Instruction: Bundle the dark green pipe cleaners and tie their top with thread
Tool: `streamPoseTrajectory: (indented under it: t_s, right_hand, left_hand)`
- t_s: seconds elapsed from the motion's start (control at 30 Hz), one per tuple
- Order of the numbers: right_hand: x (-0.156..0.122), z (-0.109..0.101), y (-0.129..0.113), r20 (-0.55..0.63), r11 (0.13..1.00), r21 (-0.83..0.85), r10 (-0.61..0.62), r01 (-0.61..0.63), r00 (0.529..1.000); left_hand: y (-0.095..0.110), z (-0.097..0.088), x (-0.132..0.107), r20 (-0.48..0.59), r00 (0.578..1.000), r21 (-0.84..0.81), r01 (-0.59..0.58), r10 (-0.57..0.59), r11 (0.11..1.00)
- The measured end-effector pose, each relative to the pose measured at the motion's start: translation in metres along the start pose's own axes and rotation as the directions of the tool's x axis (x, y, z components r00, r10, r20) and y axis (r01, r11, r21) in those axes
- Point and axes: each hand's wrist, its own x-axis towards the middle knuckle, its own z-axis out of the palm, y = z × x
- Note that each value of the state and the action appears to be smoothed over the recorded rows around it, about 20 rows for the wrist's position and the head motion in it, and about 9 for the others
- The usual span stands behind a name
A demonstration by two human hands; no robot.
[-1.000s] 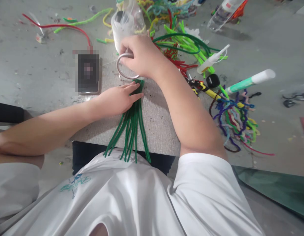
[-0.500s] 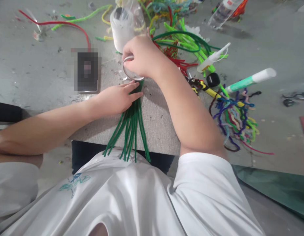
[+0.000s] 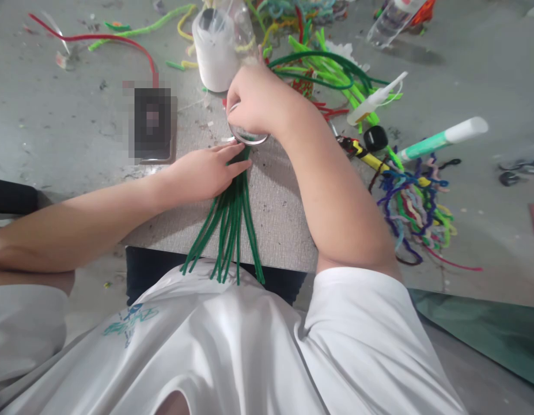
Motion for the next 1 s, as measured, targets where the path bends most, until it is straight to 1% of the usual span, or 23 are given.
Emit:
streamPoseTrajectory:
  t_s: [0.4, 0.5, 0.63, 0.77, 0.9, 1.0]
  right_hand:
    - [-0.003, 0.0, -0.005, -0.03, 0.999, -0.043, 0.005, -0.006, 1.0]
    - [-0.004, 0.0, -0.006, -0.036, 0.998, -0.068, 0.011, -0.014, 0.999]
    - [-0.006, -0.002, -0.008, -0.029, 0.996, -0.093, -0.004, 0.001, 1.0]
    - [-0.007, -0.004, -0.006, -0.005, 0.997, -0.08, -0.011, 0.01, 1.0]
    - [-0.007, -0.005, 0.001, 0.024, 0.999, -0.037, -0.038, 0.039, 0.999]
    - [-0.007, -0.007, 0.003, 0.044, 1.0, -0.005, -0.021, 0.022, 0.999]
  left_hand:
    - [-0.004, 0.009, 0.0, -0.035, 0.999, -0.012, 0.0, 0.0, 1.0]
    - [-0.002, 0.008, 0.001, -0.025, 0.999, -0.009, 0.022, -0.022, 1.0]
    - [0.001, 0.002, 0.001, 0.01, 0.999, -0.012, 0.03, -0.03, 0.999]
    - [0.003, -0.001, 0.0, 0.023, 0.999, -0.014, 0.037, -0.036, 0.999]
    - [0.001, 0.002, -0.001, 0.006, 0.999, -0.027, 0.035, -0.035, 0.999]
    - [0.001, 0.004, -0.001, -0.001, 1.0, -0.035, 0.029, -0.029, 0.999]
